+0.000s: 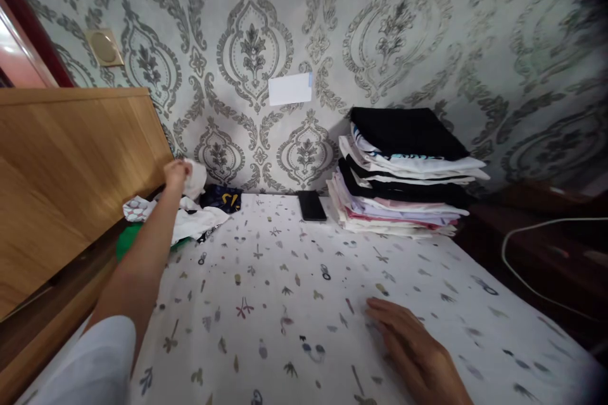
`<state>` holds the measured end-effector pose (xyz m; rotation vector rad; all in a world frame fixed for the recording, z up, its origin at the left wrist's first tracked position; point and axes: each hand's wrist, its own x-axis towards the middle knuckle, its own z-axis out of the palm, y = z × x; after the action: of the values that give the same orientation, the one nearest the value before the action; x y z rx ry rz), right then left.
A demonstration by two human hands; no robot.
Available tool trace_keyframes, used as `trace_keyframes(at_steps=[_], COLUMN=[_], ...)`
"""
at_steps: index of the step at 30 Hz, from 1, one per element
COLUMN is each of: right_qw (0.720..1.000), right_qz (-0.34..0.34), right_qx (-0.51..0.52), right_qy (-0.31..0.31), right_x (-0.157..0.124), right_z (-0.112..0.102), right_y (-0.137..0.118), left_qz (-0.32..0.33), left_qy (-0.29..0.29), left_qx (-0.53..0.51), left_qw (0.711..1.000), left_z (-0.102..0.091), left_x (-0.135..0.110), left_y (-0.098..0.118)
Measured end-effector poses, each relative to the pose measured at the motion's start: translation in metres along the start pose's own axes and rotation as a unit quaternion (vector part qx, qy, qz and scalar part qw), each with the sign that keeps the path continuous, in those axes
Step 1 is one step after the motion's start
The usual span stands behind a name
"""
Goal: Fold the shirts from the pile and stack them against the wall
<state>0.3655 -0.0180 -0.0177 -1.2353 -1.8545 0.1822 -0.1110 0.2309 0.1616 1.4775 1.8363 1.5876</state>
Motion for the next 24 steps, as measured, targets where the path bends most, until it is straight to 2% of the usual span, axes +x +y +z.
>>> trace_keyframes(at_steps=[2, 4, 7, 9, 11, 13, 16, 20, 24], right_qw=[1.0, 1.0, 0.999, 0.999, 0.998, 0.996, 0.99, 0.986, 0.987], right_qz=[0.003, 0.002, 0.001, 0.001, -0.003, -0.022, -0.087, -0.125, -0.123], right_qx=[0.013, 0.024, 0.032, 0.041, 0.059, 0.078, 0.104, 0.107, 0.098], right_qy=[0.012, 0.014, 0.008, 0.01, 0.023, 0.04, 0.043, -0.011, -0.045], right_x=[0.0, 0.001, 0.008, 0.017, 0.029, 0.041, 0.055, 0.069, 0.079], right_z=[0.001, 0.001, -0.001, -0.007, -0.015, -0.022, -0.022, 0.004, 0.034], right_y=[0.002, 0.001, -0.012, -0.029, -0.053, -0.079, -0.114, -0.147, -0.166], left_qz=[0.017, 0.051, 0.084, 0.082, 0.068, 0.036, -0.034, -0.118, -0.143], left_qy=[0.028, -0.01, -0.14, -0.189, -0.199, -0.197, -0.215, -0.317, -0.381], left_qx=[-0.066, -0.156, -0.32, -0.371, -0.379, -0.371, -0.378, -0.382, -0.383], left_qw=[0.997, 0.986, 0.934, 0.906, 0.901, 0.907, 0.9, 0.86, 0.829], left_z=[-0.014, -0.027, -0.037, -0.037, -0.032, -0.024, -0.008, 0.012, 0.022], left_x=[0.01, 0.005, -0.034, -0.072, -0.107, -0.136, -0.172, -0.216, -0.25], left_y=[0.036, 0.071, 0.113, 0.126, 0.127, 0.119, 0.101, 0.089, 0.09])
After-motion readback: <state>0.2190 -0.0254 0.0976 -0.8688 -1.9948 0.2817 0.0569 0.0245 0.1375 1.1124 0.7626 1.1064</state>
